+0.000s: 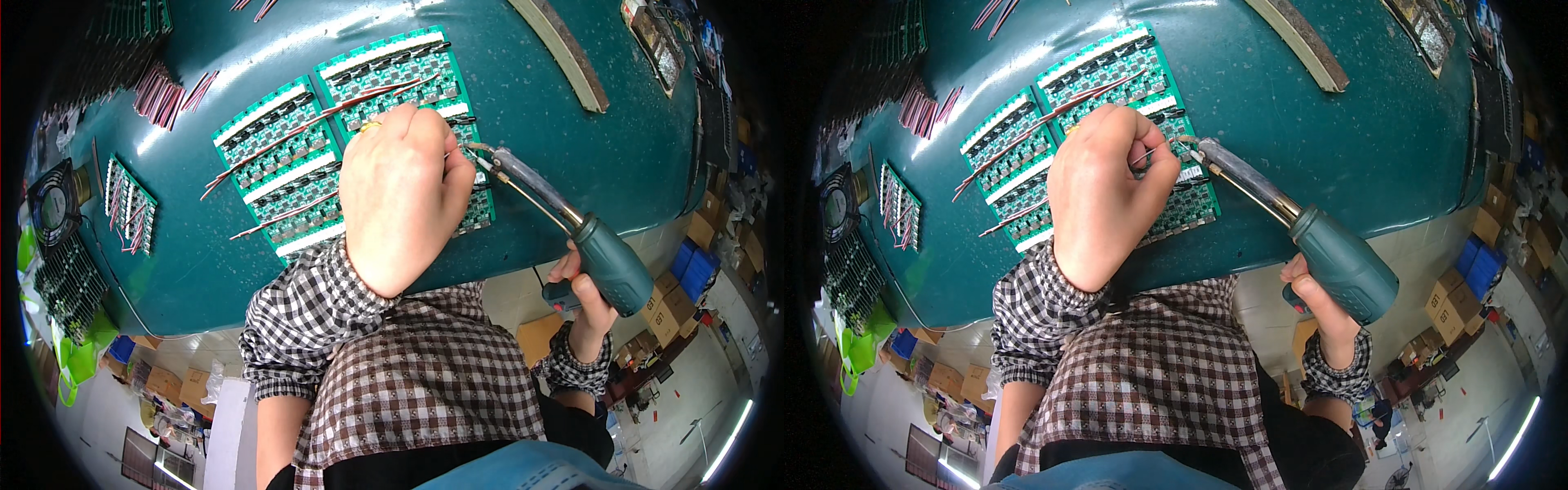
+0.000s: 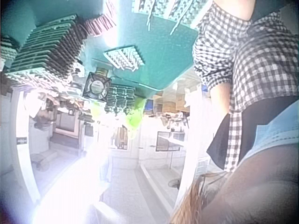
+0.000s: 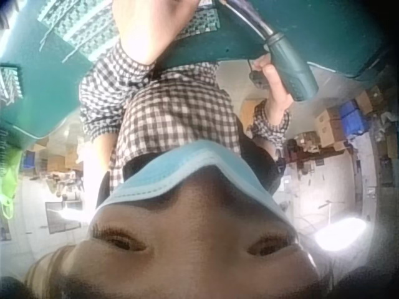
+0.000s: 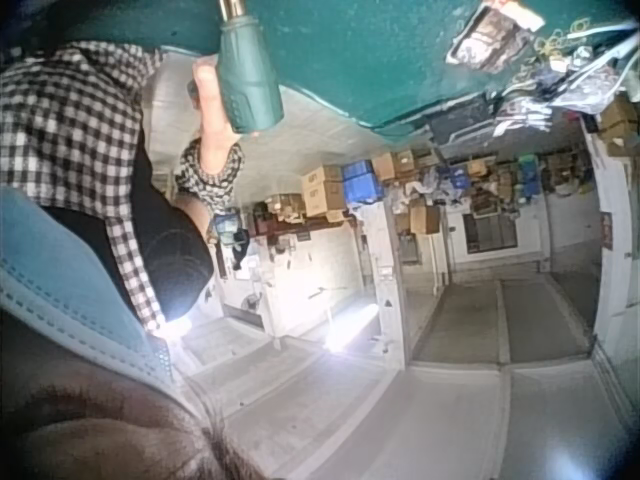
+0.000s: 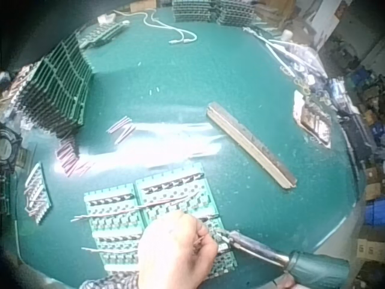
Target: The person solders wires onto circuit boards using a soldering gun. They exchange an empty solder spool with another person for a new spool, thread the solder wire into the soldering gun, and solder wires onto the circuit boards.
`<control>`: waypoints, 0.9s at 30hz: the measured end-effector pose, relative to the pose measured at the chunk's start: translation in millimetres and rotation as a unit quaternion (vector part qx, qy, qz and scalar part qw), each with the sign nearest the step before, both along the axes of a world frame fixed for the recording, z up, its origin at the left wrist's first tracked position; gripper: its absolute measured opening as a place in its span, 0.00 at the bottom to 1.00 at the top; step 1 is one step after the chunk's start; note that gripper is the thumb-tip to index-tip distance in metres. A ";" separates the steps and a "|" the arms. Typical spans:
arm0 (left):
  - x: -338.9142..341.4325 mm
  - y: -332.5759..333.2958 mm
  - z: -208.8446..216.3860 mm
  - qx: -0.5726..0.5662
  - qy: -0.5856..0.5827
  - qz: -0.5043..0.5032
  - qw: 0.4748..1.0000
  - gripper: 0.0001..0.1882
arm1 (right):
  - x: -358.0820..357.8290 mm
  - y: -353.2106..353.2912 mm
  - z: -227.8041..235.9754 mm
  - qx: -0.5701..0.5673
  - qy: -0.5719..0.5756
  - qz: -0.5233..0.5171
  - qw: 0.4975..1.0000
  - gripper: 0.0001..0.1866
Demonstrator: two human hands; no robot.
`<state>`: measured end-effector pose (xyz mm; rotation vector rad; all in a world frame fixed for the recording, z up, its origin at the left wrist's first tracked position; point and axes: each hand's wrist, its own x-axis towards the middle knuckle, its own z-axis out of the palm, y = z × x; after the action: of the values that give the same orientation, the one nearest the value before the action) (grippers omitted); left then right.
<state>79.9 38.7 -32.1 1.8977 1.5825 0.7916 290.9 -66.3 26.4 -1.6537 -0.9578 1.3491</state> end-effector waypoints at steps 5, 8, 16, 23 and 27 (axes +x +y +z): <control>-0.1 0.0 0.4 0.000 -0.003 -0.003 1.000 0.08 | 0.1 -1.0 0.1 -0.004 -0.012 0.003 1.000 0.27; -0.2 -0.4 0.1 -0.003 -0.002 0.000 1.000 0.08 | 0.3 -2.0 1.6 0.000 -0.007 -0.011 1.000 0.28; -0.4 -0.1 0.0 0.001 0.002 0.000 1.000 0.08 | 2.0 -2.4 0.3 0.011 -0.003 0.005 1.000 0.28; -0.7 0.1 -0.4 0.004 -0.002 -0.002 1.000 0.08 | 0.9 -0.7 1.0 0.009 -0.004 0.011 1.000 0.27; -0.8 -0.1 -0.8 0.003 0.001 -0.004 1.000 0.08 | 1.0 -0.4 0.9 0.005 -0.005 0.019 1.000 0.26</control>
<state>79.1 38.7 -32.9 1.9097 1.5740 0.7922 291.9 -66.8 27.3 -1.6437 -1.0054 1.3605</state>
